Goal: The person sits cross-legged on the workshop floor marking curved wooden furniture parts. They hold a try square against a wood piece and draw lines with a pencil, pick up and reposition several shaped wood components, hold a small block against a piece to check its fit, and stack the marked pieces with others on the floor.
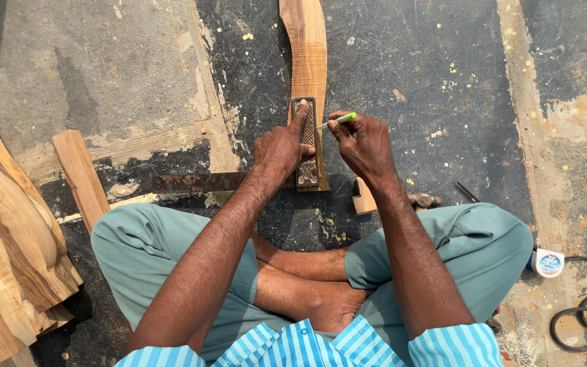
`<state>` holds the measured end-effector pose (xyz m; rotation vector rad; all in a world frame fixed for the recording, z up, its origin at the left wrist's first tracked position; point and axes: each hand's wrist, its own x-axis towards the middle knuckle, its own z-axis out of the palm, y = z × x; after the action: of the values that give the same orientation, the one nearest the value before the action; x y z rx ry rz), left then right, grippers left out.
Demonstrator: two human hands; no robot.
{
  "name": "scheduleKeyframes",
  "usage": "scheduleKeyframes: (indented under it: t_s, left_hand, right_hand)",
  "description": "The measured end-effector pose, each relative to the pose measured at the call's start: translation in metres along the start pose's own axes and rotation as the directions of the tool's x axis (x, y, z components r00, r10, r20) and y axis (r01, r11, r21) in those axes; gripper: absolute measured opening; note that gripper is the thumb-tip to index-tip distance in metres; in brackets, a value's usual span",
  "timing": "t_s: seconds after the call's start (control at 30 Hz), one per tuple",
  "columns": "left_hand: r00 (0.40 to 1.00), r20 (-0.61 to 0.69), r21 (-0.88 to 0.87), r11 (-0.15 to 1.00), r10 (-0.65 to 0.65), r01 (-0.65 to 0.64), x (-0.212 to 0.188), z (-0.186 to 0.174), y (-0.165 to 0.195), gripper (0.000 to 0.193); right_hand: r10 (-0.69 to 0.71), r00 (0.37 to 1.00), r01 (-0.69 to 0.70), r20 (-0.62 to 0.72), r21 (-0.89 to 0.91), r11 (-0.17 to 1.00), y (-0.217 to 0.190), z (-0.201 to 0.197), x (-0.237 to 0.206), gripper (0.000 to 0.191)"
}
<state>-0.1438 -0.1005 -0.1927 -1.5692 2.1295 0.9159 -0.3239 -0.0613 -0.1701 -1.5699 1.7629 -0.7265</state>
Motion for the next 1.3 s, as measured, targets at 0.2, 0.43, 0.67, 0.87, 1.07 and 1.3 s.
scheduleKeyframes:
  t_s: [0.2,0.43,0.67,0.87,1.07,1.3]
  left_hand:
    - [1.000,-0.024,-0.019,1.000,0.014,-0.015,0.002,-0.002,0.002,0.100]
    - [0.959,-0.277,-0.279,0.960,-0.062,-0.018,-0.022,0.041,0.006,0.105]
    - [0.932,-0.356,-0.124,0.985,0.070,-0.122,-0.040,0.038,-0.067,0.054]
    - [0.784,-0.613,0.168,0.986,0.101,0.004,-0.086,-0.025,-0.159,0.054]
    - [0.656,-0.751,-0.010,0.994,-0.080,0.110,-0.171,-0.060,-0.227,0.051]
    - [0.696,-0.681,-0.057,0.963,-0.229,0.262,-0.234,-0.041,-0.255,0.064]
  right_hand:
    - [0.074,0.996,-0.071,-0.049,0.057,0.996,0.016,-0.007,-0.072,0.020]
    - [0.441,0.896,-0.419,0.059,0.445,0.792,0.032,-0.008,-0.084,0.036]
    - [0.271,0.963,-0.266,0.008,-0.154,0.952,0.012,0.042,-0.080,0.059]
    - [0.268,0.963,-0.237,0.026,-0.390,0.890,-0.030,0.074,-0.071,0.110]
    - [0.330,0.917,-0.361,0.226,0.113,0.926,-0.013,0.051,-0.063,0.105]
    - [0.202,0.882,-0.410,0.425,0.484,0.773,0.020,0.043,-0.081,0.101]
